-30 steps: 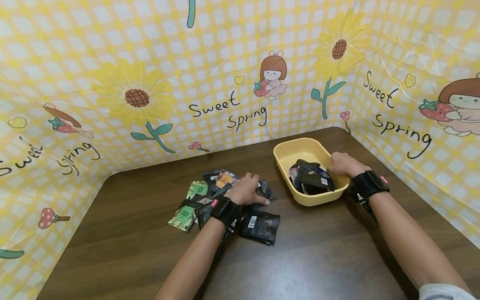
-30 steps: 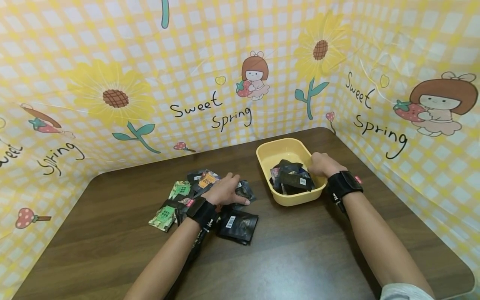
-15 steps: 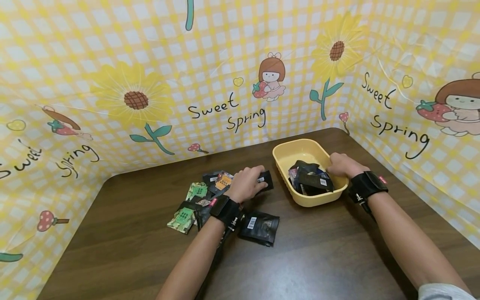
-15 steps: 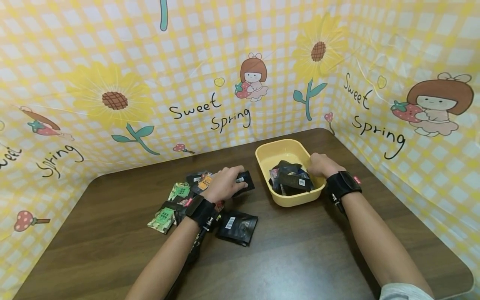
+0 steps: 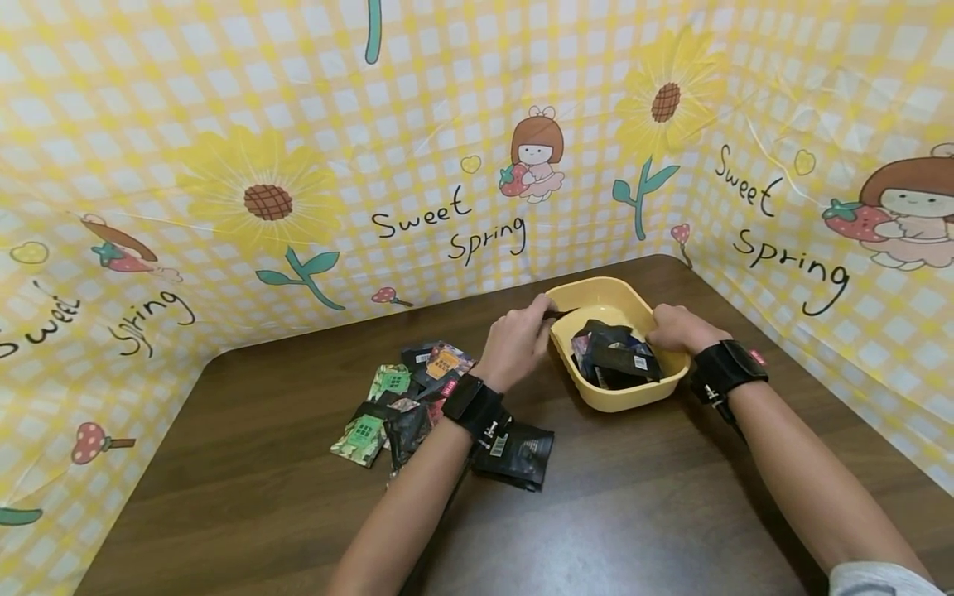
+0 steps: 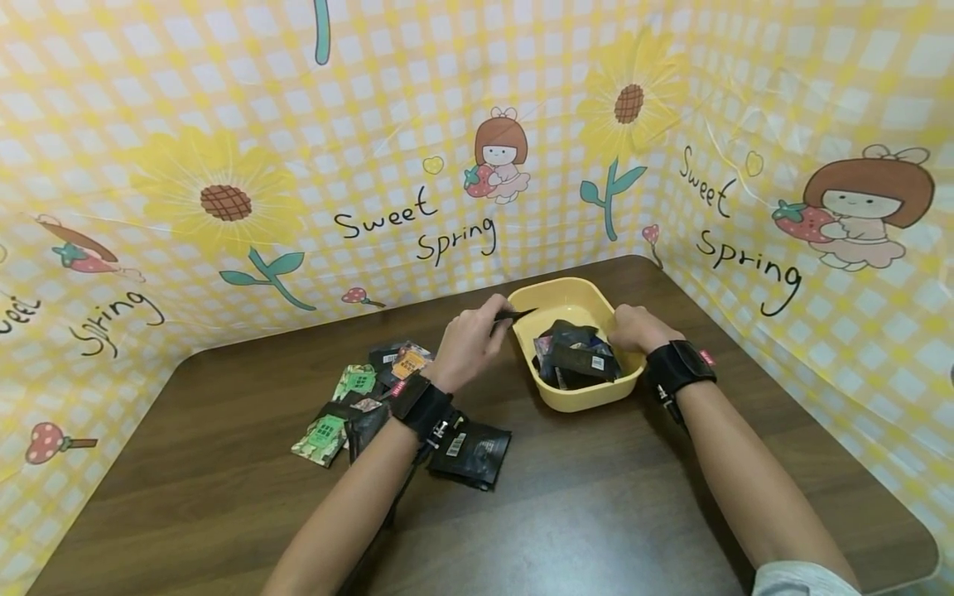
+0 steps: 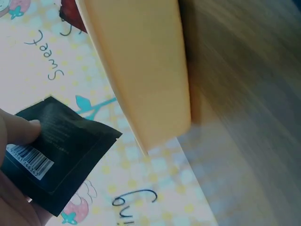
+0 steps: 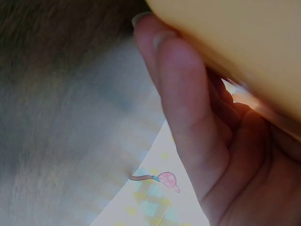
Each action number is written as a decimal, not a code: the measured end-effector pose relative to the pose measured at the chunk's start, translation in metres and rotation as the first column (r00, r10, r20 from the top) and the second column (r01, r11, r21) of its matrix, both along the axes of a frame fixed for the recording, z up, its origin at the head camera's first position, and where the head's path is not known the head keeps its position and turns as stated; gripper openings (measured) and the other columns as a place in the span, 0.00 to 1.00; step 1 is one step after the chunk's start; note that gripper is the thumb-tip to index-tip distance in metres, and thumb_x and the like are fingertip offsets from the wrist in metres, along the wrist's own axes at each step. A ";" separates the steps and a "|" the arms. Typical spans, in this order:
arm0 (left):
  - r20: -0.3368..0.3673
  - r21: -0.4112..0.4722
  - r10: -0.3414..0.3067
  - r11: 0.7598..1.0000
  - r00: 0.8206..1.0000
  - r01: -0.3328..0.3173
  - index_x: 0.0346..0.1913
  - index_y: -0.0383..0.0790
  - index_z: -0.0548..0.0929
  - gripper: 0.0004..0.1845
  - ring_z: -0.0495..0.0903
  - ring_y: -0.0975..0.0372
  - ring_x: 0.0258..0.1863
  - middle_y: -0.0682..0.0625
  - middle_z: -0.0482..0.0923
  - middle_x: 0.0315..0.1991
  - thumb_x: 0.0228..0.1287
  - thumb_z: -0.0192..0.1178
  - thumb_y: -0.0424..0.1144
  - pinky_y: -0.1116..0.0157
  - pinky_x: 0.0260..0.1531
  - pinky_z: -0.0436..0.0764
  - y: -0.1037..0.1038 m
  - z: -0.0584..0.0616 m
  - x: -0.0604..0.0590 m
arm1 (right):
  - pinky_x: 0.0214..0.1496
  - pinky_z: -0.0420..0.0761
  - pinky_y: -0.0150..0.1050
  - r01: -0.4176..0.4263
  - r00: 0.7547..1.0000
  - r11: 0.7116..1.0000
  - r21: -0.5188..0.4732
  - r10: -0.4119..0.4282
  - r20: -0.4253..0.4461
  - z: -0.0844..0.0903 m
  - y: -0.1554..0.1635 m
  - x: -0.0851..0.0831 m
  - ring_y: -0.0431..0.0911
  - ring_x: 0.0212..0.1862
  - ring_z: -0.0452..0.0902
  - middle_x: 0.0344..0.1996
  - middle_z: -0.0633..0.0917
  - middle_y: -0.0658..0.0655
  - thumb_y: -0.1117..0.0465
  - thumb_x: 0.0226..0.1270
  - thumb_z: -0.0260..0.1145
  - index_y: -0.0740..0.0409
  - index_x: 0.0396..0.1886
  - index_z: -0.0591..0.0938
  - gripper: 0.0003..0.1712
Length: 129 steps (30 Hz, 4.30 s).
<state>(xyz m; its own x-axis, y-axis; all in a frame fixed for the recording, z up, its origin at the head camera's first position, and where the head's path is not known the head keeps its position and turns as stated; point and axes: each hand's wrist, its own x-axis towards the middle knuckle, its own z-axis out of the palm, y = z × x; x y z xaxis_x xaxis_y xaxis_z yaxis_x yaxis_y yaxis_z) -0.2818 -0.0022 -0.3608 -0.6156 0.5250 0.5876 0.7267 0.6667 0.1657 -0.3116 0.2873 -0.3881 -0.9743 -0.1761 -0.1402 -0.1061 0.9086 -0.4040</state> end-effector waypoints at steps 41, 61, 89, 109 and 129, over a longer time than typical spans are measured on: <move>0.200 -0.239 -0.182 0.944 0.963 0.228 0.66 0.42 0.72 0.27 0.70 0.58 0.68 0.45 0.68 0.69 0.70 0.52 0.52 0.59 0.67 0.69 0.012 -0.025 0.016 | 0.25 0.71 0.36 0.004 1.000 1.000 0.001 -0.004 0.013 0.001 0.001 -0.001 0.48 0.24 0.73 0.22 0.73 0.56 0.64 0.57 0.54 0.62 0.24 0.71 0.06; 0.562 -0.511 -0.010 0.782 0.827 0.357 0.67 0.50 0.73 0.36 0.60 0.57 0.74 0.51 0.63 0.72 0.56 0.65 0.59 0.53 0.71 0.62 -0.051 -0.013 0.062 | 0.25 0.72 0.36 -0.001 1.000 1.000 0.001 0.001 0.002 0.002 0.001 -0.002 0.47 0.24 0.74 0.23 0.75 0.57 0.64 0.57 0.54 0.63 0.24 0.73 0.07; 0.610 -0.563 0.126 0.764 0.782 0.316 0.67 0.53 0.72 0.36 0.76 0.67 0.45 0.55 0.71 0.67 0.55 0.69 0.53 0.68 0.46 0.76 -0.055 -0.017 0.068 | 0.25 0.72 0.36 0.014 1.000 1.000 -0.001 -0.014 0.013 0.002 0.000 0.001 0.48 0.25 0.74 0.23 0.75 0.58 0.64 0.57 0.53 0.64 0.26 0.73 0.07; 0.550 -0.456 0.010 0.841 0.835 0.290 0.60 0.48 0.79 0.19 0.77 0.70 0.39 0.55 0.83 0.50 0.71 0.48 0.33 0.70 0.43 0.79 -0.050 -0.022 0.068 | 0.25 0.72 0.35 0.016 1.000 1.000 -0.005 -0.016 -0.005 0.003 0.000 0.002 0.48 0.25 0.74 0.23 0.75 0.58 0.64 0.55 0.53 0.63 0.24 0.73 0.06; 0.152 -0.347 -0.225 0.900 0.963 0.265 0.72 0.38 0.62 0.27 0.65 0.59 0.71 0.45 0.67 0.70 0.71 0.40 0.28 0.65 0.70 0.64 0.015 0.015 0.029 | 0.25 0.72 0.36 0.010 1.000 1.000 0.002 -0.010 0.009 0.001 -0.001 0.001 0.47 0.24 0.73 0.23 0.74 0.57 0.65 0.56 0.53 0.62 0.24 0.73 0.05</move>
<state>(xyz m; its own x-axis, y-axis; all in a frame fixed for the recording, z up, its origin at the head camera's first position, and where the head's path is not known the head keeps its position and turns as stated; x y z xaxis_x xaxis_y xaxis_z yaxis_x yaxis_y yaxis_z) -0.2532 0.0132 -0.3461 -0.4881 0.8306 0.2681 0.8662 0.4986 0.0323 -0.3110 0.2868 -0.3867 -0.9747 -0.1665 -0.1491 -0.0938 0.9103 -0.4033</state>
